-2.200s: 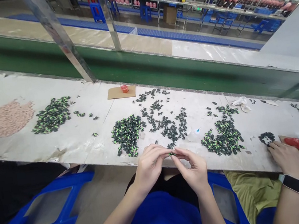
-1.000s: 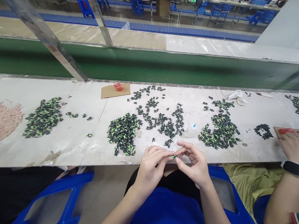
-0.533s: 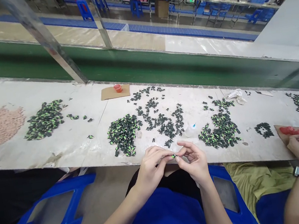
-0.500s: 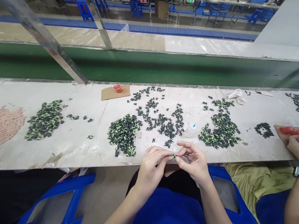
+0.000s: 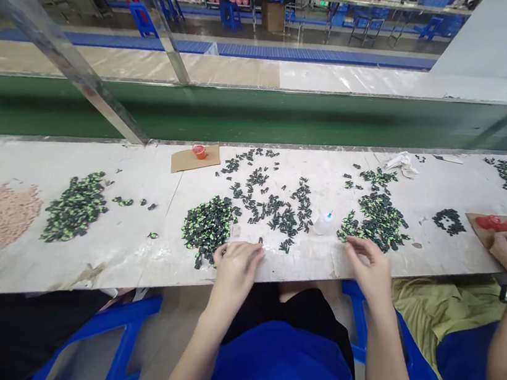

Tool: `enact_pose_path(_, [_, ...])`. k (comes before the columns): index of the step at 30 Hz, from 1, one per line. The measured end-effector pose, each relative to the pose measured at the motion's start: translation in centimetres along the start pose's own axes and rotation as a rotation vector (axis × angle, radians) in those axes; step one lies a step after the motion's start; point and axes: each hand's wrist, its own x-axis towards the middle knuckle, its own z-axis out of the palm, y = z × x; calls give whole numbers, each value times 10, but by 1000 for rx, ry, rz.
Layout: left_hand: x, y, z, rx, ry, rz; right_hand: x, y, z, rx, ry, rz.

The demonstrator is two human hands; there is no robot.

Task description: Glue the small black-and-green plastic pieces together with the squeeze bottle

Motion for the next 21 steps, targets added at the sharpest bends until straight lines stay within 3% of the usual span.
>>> enact_pose_path(3, [1,-20,-8,104,127,-21,15,8,-7,-153,153,-72])
enact_pose_path(6, [4,-27,-11,141,163,-54,22,6,1,-249,233,-196])
enact_pose_path(13, [20,-18,3,130,106,22,18,0,36,-390,45,-256])
enact_pose_path(17, [30,-26,-6,166,184,-25,20,2,47,-397,20,-217])
enact_pose_path(21, [49,-38,-18,220,208,-73,23,-6,51,-233,40,-175])
